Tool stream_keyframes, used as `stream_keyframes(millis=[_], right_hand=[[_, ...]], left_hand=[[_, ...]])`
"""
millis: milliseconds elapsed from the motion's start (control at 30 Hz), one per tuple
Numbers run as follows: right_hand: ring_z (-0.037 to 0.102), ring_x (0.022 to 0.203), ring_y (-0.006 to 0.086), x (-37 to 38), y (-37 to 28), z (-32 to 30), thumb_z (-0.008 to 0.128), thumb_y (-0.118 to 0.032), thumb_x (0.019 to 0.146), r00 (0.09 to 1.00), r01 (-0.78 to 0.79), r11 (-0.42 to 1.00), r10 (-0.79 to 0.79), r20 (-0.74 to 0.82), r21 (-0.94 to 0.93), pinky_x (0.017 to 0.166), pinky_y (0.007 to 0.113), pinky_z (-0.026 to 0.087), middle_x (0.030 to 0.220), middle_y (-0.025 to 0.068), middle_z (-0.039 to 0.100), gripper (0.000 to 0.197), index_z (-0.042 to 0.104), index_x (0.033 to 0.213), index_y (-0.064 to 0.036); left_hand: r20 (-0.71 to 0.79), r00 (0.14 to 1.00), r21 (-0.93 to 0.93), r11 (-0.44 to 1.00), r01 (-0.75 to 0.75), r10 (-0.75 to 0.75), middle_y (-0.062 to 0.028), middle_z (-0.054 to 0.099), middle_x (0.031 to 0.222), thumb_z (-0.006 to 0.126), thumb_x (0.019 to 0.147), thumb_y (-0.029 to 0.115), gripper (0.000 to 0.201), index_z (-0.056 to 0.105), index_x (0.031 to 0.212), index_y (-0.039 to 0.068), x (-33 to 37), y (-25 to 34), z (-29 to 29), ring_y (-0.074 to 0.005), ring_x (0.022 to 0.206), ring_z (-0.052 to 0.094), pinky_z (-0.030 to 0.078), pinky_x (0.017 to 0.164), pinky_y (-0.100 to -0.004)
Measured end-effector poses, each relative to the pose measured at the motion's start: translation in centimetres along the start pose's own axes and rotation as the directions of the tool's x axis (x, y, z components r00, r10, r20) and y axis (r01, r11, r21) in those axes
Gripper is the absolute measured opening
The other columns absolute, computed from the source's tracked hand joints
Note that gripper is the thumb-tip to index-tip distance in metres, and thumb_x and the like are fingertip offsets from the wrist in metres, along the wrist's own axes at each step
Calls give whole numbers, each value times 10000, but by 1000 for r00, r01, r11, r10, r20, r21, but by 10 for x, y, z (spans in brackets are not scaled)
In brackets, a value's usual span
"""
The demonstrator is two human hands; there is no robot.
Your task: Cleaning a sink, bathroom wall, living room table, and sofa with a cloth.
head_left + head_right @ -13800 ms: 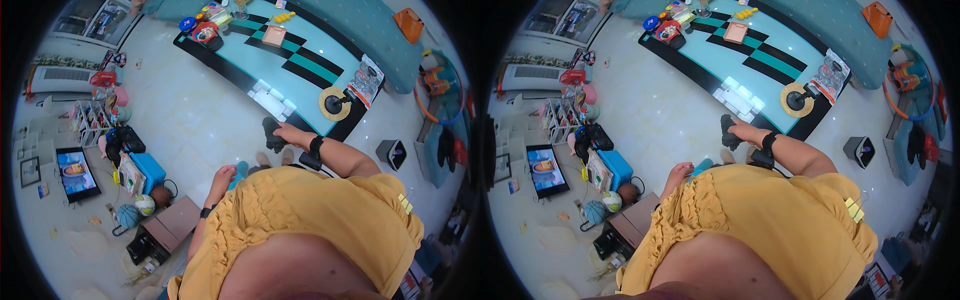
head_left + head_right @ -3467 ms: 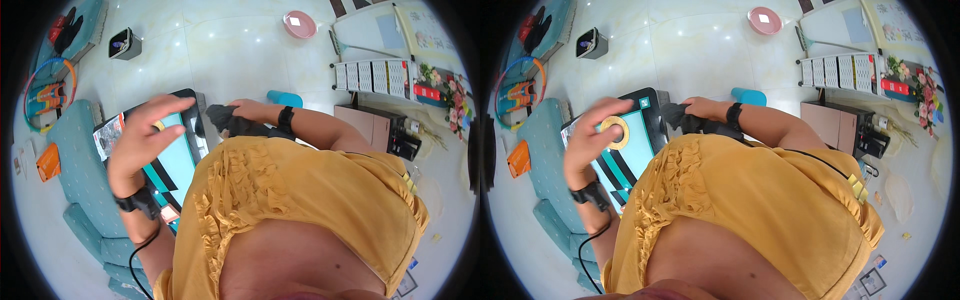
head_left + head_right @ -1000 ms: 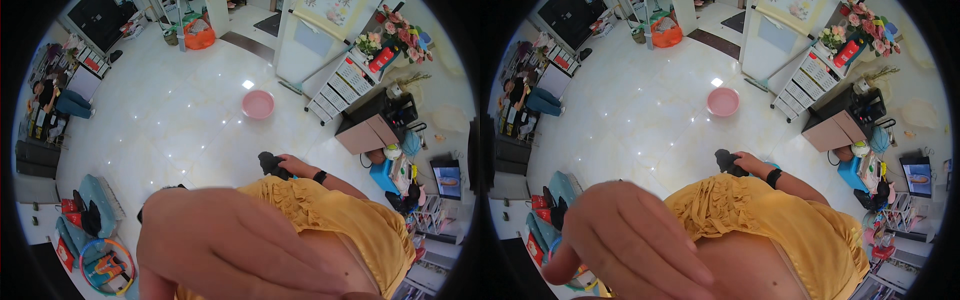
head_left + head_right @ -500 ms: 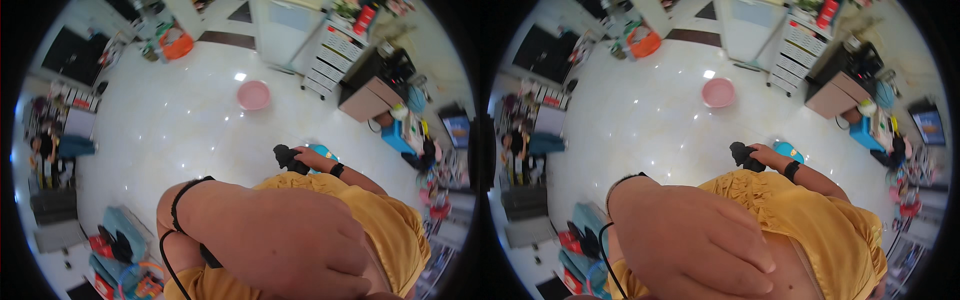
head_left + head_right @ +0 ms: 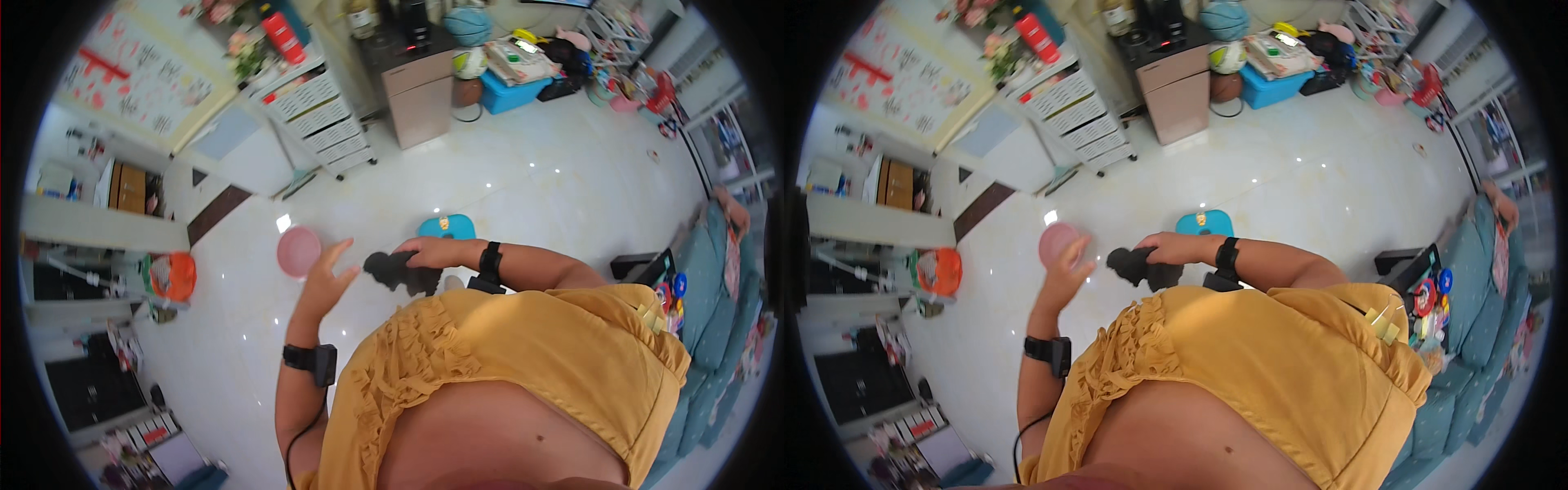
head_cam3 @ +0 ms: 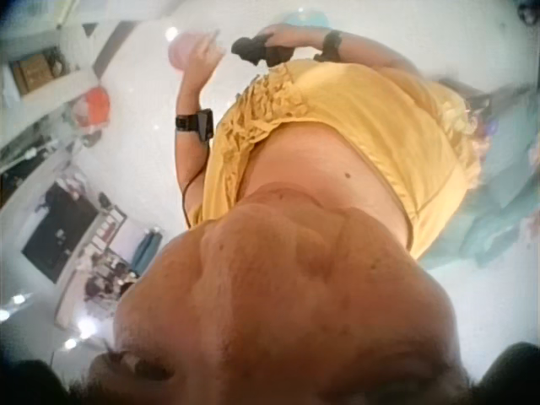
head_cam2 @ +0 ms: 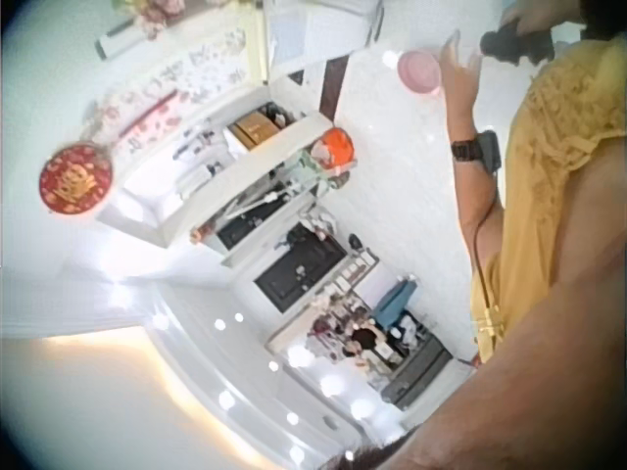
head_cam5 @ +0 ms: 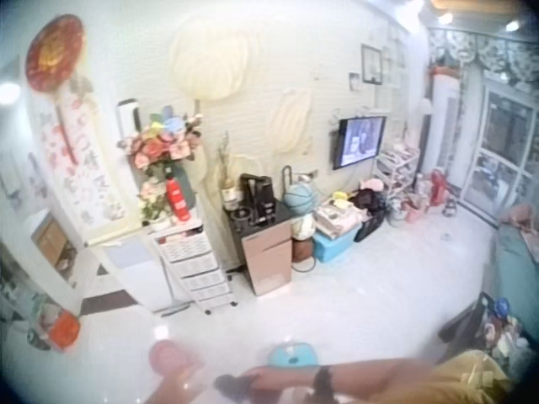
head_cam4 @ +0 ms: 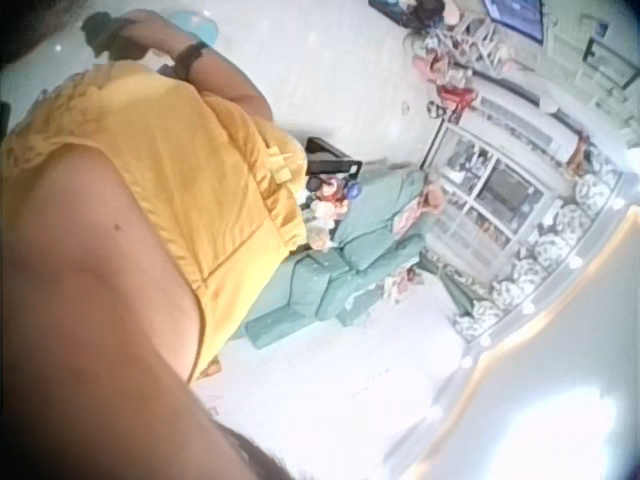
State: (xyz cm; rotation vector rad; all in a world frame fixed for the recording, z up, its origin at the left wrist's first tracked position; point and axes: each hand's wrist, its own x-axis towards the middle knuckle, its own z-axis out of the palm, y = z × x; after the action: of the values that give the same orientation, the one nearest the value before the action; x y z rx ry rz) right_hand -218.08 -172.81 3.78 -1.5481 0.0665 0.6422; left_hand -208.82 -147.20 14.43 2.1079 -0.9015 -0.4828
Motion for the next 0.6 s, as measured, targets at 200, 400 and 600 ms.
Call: stream_keyframes(millis=[200, 400, 600], right_hand=[[571, 1076, 164, -27, 9, -35, 561, -112, 878, 967, 256, 967, -255, -15, 8, 929, 303, 455, 1198, 61, 624, 416, 554, 1289, -41], [577, 1104, 277, -31, 23, -39, 632, -214, 866, 890, 188, 975, -219, -400, -114, 947, 364, 464, 1172, 164, 614, 466, 538, 1286, -37], [498, 1231, 366, -38, 62, -29, 623, -384, 900, 789, -18, 983, -99, -606, -184, 1021, 406, 419, 1370, 250, 470, 665, 405, 1411, -19]], left_hand=[[330, 915, -457, 809, 371, -233, -96, 564, 1194, 650, 866, 180, 568, 443, 1366, 8, 40, -14, 110, -174, 1036, 564, 476, 882, -299], [374, 856, -692, 507, 513, -356, -110, 601, 1092, 581, 920, 130, 376, 469, 1258, 10, 65, -16, 133, -200, 902, 637, 539, 719, -305], [428, 839, -702, 460, 543, -336, -117, 612, 1068, 600, 925, 141, 352, 480, 1232, 17, 91, -37, 143, -196, 888, 638, 537, 714, -311]])
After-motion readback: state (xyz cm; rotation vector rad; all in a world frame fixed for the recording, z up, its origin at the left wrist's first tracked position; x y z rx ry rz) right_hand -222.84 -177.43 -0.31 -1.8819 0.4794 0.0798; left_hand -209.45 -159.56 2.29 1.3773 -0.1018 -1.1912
